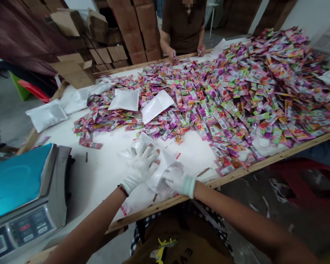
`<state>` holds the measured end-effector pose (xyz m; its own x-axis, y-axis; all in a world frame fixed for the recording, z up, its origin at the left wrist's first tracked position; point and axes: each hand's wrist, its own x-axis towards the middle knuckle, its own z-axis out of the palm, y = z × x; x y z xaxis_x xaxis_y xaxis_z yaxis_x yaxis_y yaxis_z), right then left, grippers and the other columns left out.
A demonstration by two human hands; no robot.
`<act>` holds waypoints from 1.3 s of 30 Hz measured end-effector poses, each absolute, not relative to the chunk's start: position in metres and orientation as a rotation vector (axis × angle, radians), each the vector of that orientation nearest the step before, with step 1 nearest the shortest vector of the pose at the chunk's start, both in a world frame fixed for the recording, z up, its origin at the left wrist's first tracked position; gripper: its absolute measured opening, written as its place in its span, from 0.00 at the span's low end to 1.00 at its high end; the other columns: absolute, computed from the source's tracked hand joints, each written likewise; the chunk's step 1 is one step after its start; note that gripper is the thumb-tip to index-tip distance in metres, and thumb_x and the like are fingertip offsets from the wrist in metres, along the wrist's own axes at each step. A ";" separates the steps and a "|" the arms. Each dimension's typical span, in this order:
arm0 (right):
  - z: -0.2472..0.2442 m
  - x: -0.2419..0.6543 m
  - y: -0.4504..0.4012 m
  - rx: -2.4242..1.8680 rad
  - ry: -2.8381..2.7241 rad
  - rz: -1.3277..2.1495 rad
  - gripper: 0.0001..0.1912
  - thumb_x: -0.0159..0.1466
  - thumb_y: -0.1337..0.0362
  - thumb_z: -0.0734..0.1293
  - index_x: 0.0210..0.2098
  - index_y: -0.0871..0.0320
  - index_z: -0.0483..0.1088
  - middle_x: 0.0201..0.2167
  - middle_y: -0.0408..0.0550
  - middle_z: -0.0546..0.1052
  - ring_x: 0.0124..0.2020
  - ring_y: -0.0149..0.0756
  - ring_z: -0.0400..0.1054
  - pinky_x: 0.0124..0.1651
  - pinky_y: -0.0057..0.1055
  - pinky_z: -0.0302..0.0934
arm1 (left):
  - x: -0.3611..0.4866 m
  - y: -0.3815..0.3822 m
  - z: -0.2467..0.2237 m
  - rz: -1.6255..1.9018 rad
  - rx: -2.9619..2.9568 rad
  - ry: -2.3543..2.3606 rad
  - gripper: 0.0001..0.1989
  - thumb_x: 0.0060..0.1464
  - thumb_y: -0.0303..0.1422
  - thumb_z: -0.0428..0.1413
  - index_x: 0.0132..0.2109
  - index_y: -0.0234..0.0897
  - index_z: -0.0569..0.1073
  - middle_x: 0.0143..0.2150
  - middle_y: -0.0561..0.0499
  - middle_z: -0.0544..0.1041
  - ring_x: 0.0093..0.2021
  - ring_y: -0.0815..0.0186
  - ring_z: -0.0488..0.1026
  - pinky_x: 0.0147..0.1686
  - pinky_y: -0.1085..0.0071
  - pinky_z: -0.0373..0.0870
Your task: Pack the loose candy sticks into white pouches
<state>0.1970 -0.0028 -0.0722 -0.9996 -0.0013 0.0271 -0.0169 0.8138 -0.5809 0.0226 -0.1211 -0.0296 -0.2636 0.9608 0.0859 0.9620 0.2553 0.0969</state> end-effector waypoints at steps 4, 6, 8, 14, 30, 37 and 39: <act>-0.067 0.211 0.009 0.307 -3.121 0.540 0.09 0.67 0.69 0.62 0.37 0.59 0.75 0.39 0.52 0.76 0.44 0.41 0.66 0.49 0.41 0.59 | 0.044 -0.116 -0.041 -0.250 -1.885 -2.426 0.22 0.59 0.40 0.52 0.58 0.41 0.72 0.65 0.38 0.65 0.66 0.40 0.54 0.61 0.29 0.38; -0.065 0.207 0.011 0.308 -3.183 0.417 0.09 0.68 0.67 0.62 0.37 0.59 0.74 0.37 0.52 0.76 0.43 0.42 0.65 0.47 0.41 0.57 | 0.049 -0.117 -0.048 -0.242 -1.950 -2.377 0.22 0.59 0.39 0.52 0.59 0.41 0.71 0.64 0.38 0.66 0.66 0.41 0.55 0.62 0.30 0.38; -0.064 0.197 0.009 0.257 -3.243 0.355 0.08 0.67 0.65 0.63 0.36 0.58 0.75 0.38 0.53 0.75 0.44 0.44 0.65 0.45 0.40 0.57 | 0.047 -0.120 -0.053 -0.218 -2.032 -2.321 0.22 0.59 0.38 0.53 0.59 0.42 0.71 0.64 0.39 0.67 0.66 0.42 0.55 0.62 0.29 0.37; -0.043 0.188 -0.013 0.251 -3.221 0.316 0.07 0.64 0.70 0.63 0.38 0.61 0.73 0.43 0.57 0.73 0.45 0.45 0.65 0.43 0.39 0.60 | 0.009 -0.120 -0.058 -0.145 -2.341 -2.012 0.24 0.57 0.42 0.55 0.60 0.44 0.71 0.64 0.41 0.67 0.67 0.44 0.56 0.64 0.31 0.36; -0.081 0.208 0.048 0.546 -2.973 0.595 0.09 0.66 0.71 0.60 0.40 0.59 0.72 0.48 0.57 0.76 0.50 0.42 0.68 0.52 0.42 0.64 | 0.049 -0.187 -0.054 -0.454 -2.153 -2.344 0.16 0.53 0.40 0.59 0.47 0.38 0.75 0.52 0.43 0.74 0.54 0.55 0.70 0.56 0.56 0.68; -0.068 0.189 0.064 0.011 -2.940 1.128 0.08 0.68 0.65 0.61 0.41 0.60 0.71 0.36 0.50 0.77 0.38 0.38 0.70 0.44 0.35 0.65 | 0.060 -0.224 -0.043 -0.720 -1.895 -2.605 0.06 0.51 0.33 0.59 0.37 0.39 0.76 0.48 0.46 0.77 0.51 0.58 0.73 0.53 0.60 0.72; -0.061 0.187 0.069 0.139 -3.003 1.195 0.12 0.61 0.61 0.70 0.42 0.60 0.72 0.40 0.51 0.77 0.40 0.39 0.70 0.46 0.36 0.65 | 0.061 -0.225 -0.045 -0.621 -1.948 -2.611 0.08 0.49 0.33 0.61 0.39 0.39 0.76 0.51 0.45 0.76 0.54 0.55 0.72 0.55 0.57 0.71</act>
<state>0.1872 0.0694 -0.0612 -0.9920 -0.1142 -0.0545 -0.0455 0.7239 -0.6883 0.0608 -0.2252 -0.0447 -0.2998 0.9505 0.0814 0.8855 0.2454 0.3946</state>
